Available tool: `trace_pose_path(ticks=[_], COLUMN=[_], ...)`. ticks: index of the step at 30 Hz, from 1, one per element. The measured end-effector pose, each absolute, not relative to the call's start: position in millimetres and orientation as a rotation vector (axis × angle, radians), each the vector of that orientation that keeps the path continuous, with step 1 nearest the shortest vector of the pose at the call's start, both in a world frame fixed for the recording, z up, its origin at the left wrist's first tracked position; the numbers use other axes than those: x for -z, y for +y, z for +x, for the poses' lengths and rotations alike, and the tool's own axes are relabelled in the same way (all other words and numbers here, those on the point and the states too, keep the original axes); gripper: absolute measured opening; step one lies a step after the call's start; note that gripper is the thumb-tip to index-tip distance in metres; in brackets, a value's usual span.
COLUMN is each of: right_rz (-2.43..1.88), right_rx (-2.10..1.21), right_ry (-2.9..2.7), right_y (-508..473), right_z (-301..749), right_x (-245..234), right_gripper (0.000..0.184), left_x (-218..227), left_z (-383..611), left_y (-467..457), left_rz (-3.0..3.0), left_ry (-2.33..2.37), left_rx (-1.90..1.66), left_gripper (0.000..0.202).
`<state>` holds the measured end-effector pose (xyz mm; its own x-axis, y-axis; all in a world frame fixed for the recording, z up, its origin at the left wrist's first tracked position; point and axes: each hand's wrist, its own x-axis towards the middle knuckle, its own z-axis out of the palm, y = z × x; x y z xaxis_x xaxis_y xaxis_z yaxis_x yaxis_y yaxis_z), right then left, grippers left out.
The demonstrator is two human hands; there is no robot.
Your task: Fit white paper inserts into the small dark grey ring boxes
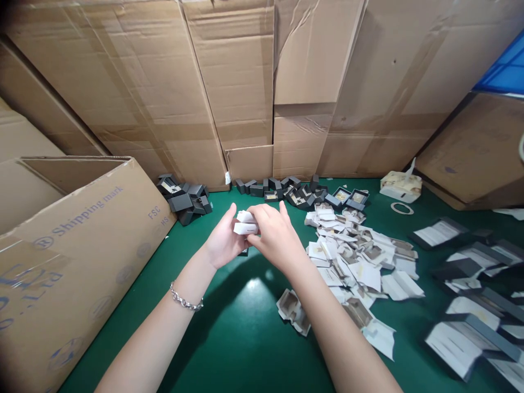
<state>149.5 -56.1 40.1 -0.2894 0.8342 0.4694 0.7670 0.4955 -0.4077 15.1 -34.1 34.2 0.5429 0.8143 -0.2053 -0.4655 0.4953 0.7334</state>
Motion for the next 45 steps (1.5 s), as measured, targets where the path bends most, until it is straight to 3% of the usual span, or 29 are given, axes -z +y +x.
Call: trace_pose_path(ticks=[16,25,32,39,45], right_rz=[-1.334,-1.308,-1.227,-1.227,-1.303], right_rx=[-0.193,-0.362,-0.515,-0.221,-0.011], right_ry=[-2.164,-2.119,-2.012,-2.122,-2.187], right_y=[-62,-62,-62,-67,-66], right_z=[146,146,157,151,147], right_x=[-45,-45,-49,-56,-51], right_gripper=[0.032,0.05,0.074,0.041,0.036], left_x=[-25,-27,-31,-29,-19], left_z=[27,25,19,20,27], left_y=[-37,-36,-35,-35,-34], left_rz=[0.735,0.614,0.544,0.679,0.836], left_ry=[0.779,0.731,0.592,0.668,0.749], left_rx=[-1.028,-1.029,-0.953,-1.01,-1.104], left_gripper=[0.065,0.044,0.049,0.05,0.059])
